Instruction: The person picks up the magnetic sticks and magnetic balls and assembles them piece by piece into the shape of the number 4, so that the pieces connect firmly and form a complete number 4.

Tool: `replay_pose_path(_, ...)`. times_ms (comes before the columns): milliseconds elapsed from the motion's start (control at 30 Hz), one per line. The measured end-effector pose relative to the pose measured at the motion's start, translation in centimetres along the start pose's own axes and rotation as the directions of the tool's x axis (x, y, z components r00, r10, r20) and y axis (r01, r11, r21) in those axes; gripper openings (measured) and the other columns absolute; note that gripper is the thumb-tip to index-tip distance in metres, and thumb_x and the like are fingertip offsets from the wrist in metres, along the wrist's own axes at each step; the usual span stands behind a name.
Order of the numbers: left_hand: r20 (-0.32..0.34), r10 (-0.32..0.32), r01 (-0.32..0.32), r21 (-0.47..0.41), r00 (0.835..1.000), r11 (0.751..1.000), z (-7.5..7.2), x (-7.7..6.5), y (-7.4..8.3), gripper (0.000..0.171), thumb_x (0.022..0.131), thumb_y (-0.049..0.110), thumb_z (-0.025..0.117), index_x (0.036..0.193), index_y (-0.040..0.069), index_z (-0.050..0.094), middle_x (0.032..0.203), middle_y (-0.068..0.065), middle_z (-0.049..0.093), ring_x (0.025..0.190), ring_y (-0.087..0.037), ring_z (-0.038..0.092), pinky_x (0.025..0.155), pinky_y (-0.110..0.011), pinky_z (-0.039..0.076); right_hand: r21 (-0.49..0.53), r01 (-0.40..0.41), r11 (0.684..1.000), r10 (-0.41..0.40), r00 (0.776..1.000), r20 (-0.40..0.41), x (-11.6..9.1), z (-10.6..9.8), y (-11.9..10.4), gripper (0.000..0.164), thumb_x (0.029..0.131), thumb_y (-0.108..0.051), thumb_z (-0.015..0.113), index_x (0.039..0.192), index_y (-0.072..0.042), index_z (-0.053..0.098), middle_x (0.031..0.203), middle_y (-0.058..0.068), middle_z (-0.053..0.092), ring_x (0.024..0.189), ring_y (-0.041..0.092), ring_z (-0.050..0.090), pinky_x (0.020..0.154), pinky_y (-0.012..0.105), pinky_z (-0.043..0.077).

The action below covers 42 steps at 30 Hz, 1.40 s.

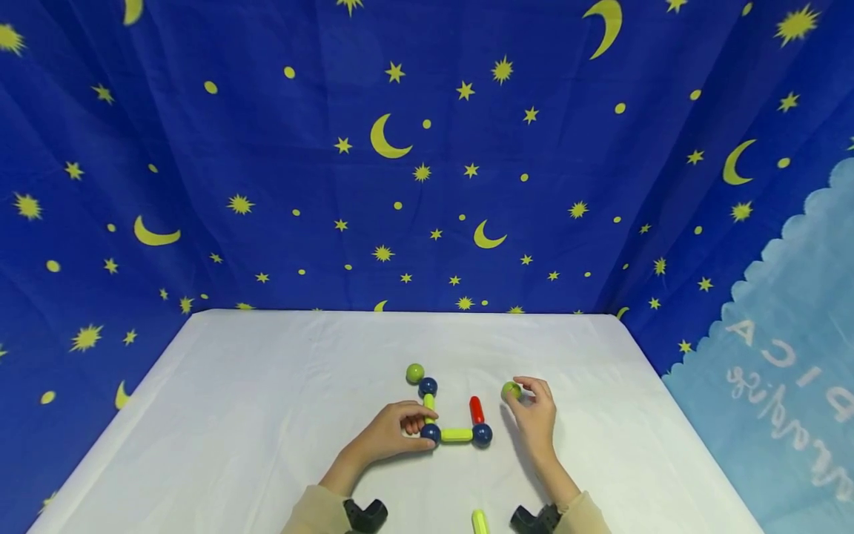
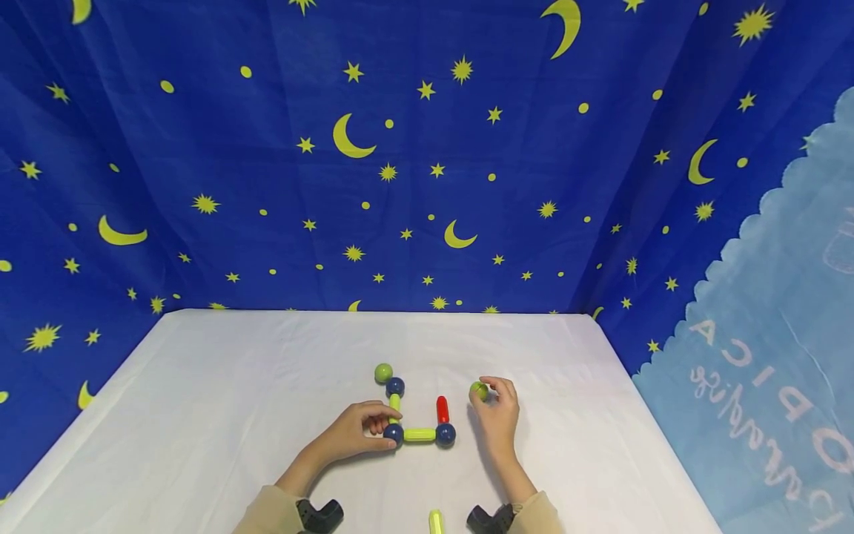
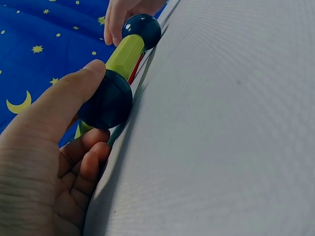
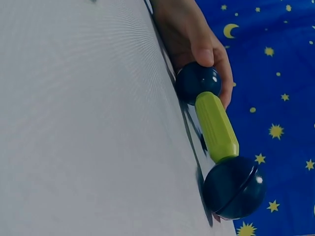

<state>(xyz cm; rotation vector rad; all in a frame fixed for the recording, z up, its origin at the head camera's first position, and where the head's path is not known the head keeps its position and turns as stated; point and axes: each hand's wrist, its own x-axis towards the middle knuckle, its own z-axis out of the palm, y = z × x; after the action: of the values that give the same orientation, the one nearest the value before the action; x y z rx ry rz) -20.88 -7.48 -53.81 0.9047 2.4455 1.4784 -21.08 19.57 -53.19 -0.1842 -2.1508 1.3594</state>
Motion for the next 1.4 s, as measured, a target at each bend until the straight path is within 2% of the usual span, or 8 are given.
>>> replay_pose_path(200, 0.006, -0.002, 0.002, 0.004, 1.000, 1.000, 0.03, -0.10, 0.05, 0.042, 0.076, 0.033, 0.079, 0.111, 0.013, 0.069, 0.086, 0.005, 0.060, 0.074, 0.000, 0.050, 0.067, -0.017, 0.045, -0.057, -0.007, 0.998, 0.011, 0.998, 0.063, -0.18, 0.05, 0.15, 0.030, 0.071, 0.002, 0.074, 0.100, 0.002, 0.069, 0.103, 0.015, 0.065, 0.095, 0.022, 0.057, 0.080, 0.026, 0.046)
replay_pose_path(400, 0.005, 0.003, -0.003, 0.002, 1.000, 1.000, 0.12, -0.19, -0.03, 0.042, 0.076, 0.033, 0.079, 0.111, 0.013, 0.069, 0.085, 0.004, 0.060, 0.074, 0.000, 0.050, 0.067, -0.017, 0.045, -0.103, -0.102, 0.989, 0.115, 0.986, 0.119, -0.20, -0.01, 0.52, 0.036, 0.073, 0.002, 0.072, 0.108, 0.001, 0.066, 0.109, 0.017, 0.063, 0.099, 0.025, 0.058, 0.081, 0.019, 0.043)
replay_pose_path(533, 0.004, -0.003, 0.003, 0.003, 1.000, 1.000, 0.12, -0.17, -0.02, 0.042, 0.076, 0.033, 0.079, 0.111, 0.013, 0.069, 0.085, 0.005, 0.060, 0.074, 0.000, 0.050, 0.067, -0.017, 0.045, -0.124, -0.125, 0.984, 0.142, 0.980, 0.142, -0.12, -0.01, 0.70, 0.039, 0.074, 0.001, 0.071, 0.113, 0.001, 0.063, 0.113, 0.018, 0.062, 0.104, 0.028, 0.059, 0.085, 0.024, 0.045)
replay_pose_path(700, 0.010, -0.017, 0.017, 0.002, 1.000, 1.000, 0.05, -0.11, 0.06, 0.042, 0.076, 0.033, 0.079, 0.112, 0.013, 0.069, 0.086, 0.005, 0.060, 0.074, -0.001, 0.050, 0.067, -0.017, 0.044, -0.133, -0.127, 0.983, 0.146, 0.979, 0.144, -0.05, 0.12, 0.79, 0.039, 0.074, 0.002, 0.071, 0.113, 0.002, 0.063, 0.111, 0.020, 0.063, 0.102, 0.029, 0.059, 0.085, 0.030, 0.047)
replay_pose_path(867, 0.009, -0.016, 0.016, 0.008, 1.000, 1.000, 0.08, -0.06, -0.04, 0.042, 0.077, 0.034, 0.079, 0.112, 0.014, 0.069, 0.086, 0.005, 0.060, 0.074, -0.001, 0.050, 0.067, -0.017, 0.044, -0.112, -0.119, 0.987, 0.134, 0.981, 0.137, -0.05, 0.18, 0.86, 0.039, 0.073, 0.003, 0.072, 0.112, 0.004, 0.063, 0.108, 0.021, 0.063, 0.097, 0.028, 0.059, 0.082, 0.027, 0.047)
replay_pose_path(1067, 0.005, -0.002, 0.002, 0.013, 1.000, 1.000, 0.12, -0.04, -0.11, 0.042, 0.077, 0.035, 0.078, 0.112, 0.014, 0.069, 0.086, 0.005, 0.060, 0.075, 0.000, 0.050, 0.067, -0.017, 0.045, -0.151, -0.079, 0.985, 0.100, 0.986, 0.132, -0.01, 0.15, 0.90, 0.040, 0.074, 0.000, 0.074, 0.112, 0.006, 0.064, 0.101, 0.020, 0.064, 0.089, 0.025, 0.059, 0.074, 0.020, 0.047)
replay_pose_path(1167, 0.005, -0.006, 0.006, 0.017, 1.000, 1.000, 0.10, -0.01, -0.11, 0.042, 0.077, 0.035, 0.078, 0.112, 0.014, 0.069, 0.087, 0.006, 0.060, 0.075, 0.000, 0.050, 0.068, -0.017, 0.045, -0.157, -0.086, 0.984, 0.108, 0.985, 0.137, 0.02, 0.16, 0.76, 0.040, 0.075, -0.001, 0.074, 0.114, 0.005, 0.064, 0.099, 0.020, 0.064, 0.086, 0.023, 0.058, 0.072, 0.018, 0.045)
replay_pose_path(1400, 0.002, -0.016, 0.016, 0.019, 1.000, 1.000, 0.05, 0.06, -0.10, 0.042, 0.077, 0.035, 0.078, 0.112, 0.015, 0.069, 0.087, 0.006, 0.060, 0.075, 0.000, 0.050, 0.068, -0.018, 0.045, -0.129, -0.101, 0.987, 0.125, 0.972, 0.197, 0.16, 0.27, 0.24, 0.043, 0.080, -0.002, 0.071, 0.121, 0.002, 0.059, 0.113, 0.019, 0.061, 0.090, 0.023, 0.059, 0.074, 0.016, 0.045)
